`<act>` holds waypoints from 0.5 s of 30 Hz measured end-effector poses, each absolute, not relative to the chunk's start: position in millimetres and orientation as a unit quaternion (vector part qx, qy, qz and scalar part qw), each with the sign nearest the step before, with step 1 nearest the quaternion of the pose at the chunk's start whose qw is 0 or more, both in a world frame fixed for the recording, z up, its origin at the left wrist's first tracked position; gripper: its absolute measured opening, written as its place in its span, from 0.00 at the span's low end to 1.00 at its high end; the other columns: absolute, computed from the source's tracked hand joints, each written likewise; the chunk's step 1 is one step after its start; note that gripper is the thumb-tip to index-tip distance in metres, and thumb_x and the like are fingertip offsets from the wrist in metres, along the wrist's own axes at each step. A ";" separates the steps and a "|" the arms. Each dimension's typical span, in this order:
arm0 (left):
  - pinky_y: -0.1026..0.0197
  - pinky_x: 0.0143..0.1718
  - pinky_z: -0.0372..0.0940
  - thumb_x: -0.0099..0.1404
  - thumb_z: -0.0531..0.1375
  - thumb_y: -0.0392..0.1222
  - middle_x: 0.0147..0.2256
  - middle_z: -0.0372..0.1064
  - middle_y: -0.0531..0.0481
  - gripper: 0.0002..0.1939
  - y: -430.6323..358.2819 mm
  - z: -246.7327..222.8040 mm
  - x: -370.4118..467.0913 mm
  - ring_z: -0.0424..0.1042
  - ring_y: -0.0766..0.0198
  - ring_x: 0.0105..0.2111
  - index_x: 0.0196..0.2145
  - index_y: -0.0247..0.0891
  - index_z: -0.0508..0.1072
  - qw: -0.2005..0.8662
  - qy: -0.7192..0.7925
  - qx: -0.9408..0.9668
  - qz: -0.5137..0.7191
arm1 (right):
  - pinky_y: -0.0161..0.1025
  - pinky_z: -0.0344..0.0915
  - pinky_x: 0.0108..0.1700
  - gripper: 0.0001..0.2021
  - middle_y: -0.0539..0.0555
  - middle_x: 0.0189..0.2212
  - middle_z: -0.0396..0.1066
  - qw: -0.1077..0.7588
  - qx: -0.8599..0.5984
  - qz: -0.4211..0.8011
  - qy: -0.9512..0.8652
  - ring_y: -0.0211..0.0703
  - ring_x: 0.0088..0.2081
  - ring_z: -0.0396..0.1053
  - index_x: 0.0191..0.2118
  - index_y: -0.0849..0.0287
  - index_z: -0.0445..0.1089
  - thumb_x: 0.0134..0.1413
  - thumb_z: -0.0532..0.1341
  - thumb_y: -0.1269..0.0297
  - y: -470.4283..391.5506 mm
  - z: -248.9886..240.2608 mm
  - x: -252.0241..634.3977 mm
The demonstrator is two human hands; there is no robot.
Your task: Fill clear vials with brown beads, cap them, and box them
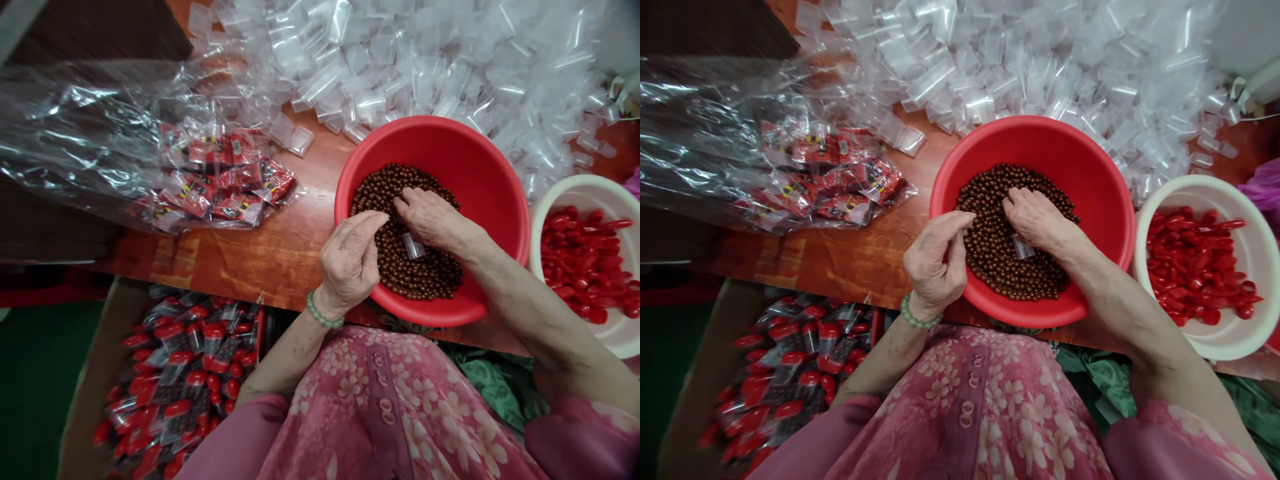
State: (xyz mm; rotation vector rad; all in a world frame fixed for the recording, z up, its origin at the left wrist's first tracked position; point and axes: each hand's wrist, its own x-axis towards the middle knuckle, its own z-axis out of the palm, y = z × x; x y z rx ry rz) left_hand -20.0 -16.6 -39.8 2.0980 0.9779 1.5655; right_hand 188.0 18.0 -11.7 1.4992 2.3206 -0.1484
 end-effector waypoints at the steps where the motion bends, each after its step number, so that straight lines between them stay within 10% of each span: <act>1: 0.57 0.53 0.76 0.74 0.51 0.31 0.48 0.80 0.45 0.17 -17.3 -40.7 -19.1 0.79 0.62 0.50 0.55 0.39 0.74 0.176 0.351 0.728 0.561 | 0.50 0.63 0.49 0.18 0.71 0.48 0.70 0.182 0.524 -0.041 0.831 0.60 0.50 0.69 0.54 0.70 0.70 0.65 0.49 0.77 15.3 -10.8 183.7; 15: 0.59 0.46 0.77 0.79 0.47 0.38 0.48 0.77 0.45 0.17 -19.9 -43.9 -16.8 0.78 0.64 0.47 0.56 0.40 0.72 0.169 0.392 0.710 0.560 | 0.47 0.69 0.54 0.15 0.62 0.52 0.69 0.060 0.427 -0.261 0.864 0.51 0.49 0.70 0.54 0.62 0.69 0.64 0.58 0.68 18.6 -23.1 169.4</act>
